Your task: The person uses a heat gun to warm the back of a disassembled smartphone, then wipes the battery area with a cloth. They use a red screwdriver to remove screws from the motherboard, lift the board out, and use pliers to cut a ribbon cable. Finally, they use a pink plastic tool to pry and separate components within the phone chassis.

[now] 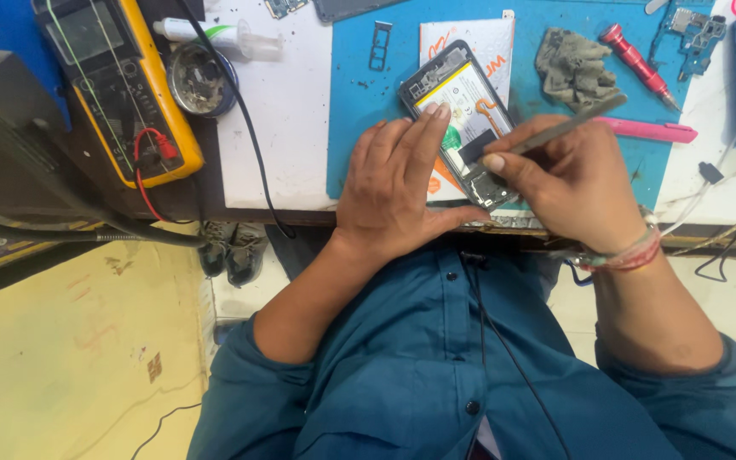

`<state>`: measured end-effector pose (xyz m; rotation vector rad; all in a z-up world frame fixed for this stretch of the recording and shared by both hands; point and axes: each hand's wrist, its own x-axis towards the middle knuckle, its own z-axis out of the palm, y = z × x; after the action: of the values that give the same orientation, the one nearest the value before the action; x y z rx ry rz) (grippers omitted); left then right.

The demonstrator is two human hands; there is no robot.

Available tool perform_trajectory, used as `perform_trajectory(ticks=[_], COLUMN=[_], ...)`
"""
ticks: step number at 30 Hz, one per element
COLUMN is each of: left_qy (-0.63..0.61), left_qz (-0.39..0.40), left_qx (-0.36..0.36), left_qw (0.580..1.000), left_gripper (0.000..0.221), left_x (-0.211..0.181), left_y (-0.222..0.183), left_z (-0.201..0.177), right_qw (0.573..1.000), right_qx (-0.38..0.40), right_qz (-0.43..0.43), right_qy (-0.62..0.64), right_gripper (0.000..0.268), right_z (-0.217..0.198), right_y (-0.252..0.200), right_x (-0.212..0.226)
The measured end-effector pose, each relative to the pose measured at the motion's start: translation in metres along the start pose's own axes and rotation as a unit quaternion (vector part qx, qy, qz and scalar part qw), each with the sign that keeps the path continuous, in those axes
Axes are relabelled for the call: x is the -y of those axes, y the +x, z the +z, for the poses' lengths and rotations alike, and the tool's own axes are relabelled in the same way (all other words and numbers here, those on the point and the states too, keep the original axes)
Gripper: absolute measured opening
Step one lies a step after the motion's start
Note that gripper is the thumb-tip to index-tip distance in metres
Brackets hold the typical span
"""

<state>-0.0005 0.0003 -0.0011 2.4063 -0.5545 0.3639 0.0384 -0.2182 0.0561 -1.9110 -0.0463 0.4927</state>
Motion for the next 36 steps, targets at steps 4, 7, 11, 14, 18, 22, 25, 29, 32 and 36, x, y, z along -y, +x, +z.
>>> perform_trajectory(ticks=[4, 7, 11, 14, 18, 22, 25, 29, 32, 36], left_qy=[-0.031, -0.026, -0.024, 0.005, 0.030, 0.012, 0.001, -0.003, 0.000, 0.009], left_qz=[-0.032, -0.027, -0.079, 0.003, 0.072, 0.064, 0.057, 0.045, 0.040, 0.039], left_qx=[0.010, -0.012, 0.109, 0.066, 0.002, 0.008, 0.013, 0.013, 0.010, 0.012], left_qw=[0.999, 0.999, 0.991, 0.998, 0.997, 0.998, 0.998, 0.999, 0.999, 0.999], left_gripper=[0.124, 0.124, 0.088, 0.064, 0.060, 0.057, 0.057, 0.056, 0.057, 0.057], left_x=[-0.001, -0.003, -0.006, -0.007, -0.007, -0.007, -0.006, -0.009, -0.010, -0.010], left_y=[-0.004, 0.001, 0.005, 0.002, -0.001, 0.001, 0.003, 0.006, 0.007, 0.005], left_z=[0.001, -0.001, -0.009, -0.009, -0.008, -0.008, -0.010, -0.011, -0.010, -0.008], right_qw=[0.999, 0.998, 0.997, 0.993, 0.995, 0.997, 0.995, 0.992, 0.978, 0.962], right_qx=[0.001, -0.010, -0.019, -0.014, -0.010, -0.003, 0.005, 0.005, -0.038, -0.092], right_qz=[-0.041, -0.052, -0.063, -0.065, -0.057, -0.058, -0.085, -0.114, -0.192, -0.224], right_qy=[0.006, 0.023, 0.050, 0.102, 0.080, 0.046, 0.060, 0.063, -0.067, -0.128], right_gripper=[0.008, 0.009, 0.009, 0.009, 0.010, 0.010, 0.010, 0.009, 0.007, 0.005], right_z=[0.009, 0.017, 0.024, 0.025, 0.023, 0.023, 0.028, 0.038, 0.039, 0.038], right_y=[0.018, 0.032, 0.039, 0.039, 0.042, 0.050, 0.060, 0.074, 0.075, 0.070], right_x=[0.005, 0.005, 0.002, -0.001, -0.001, 0.005, 0.010, 0.020, 0.024, 0.020])
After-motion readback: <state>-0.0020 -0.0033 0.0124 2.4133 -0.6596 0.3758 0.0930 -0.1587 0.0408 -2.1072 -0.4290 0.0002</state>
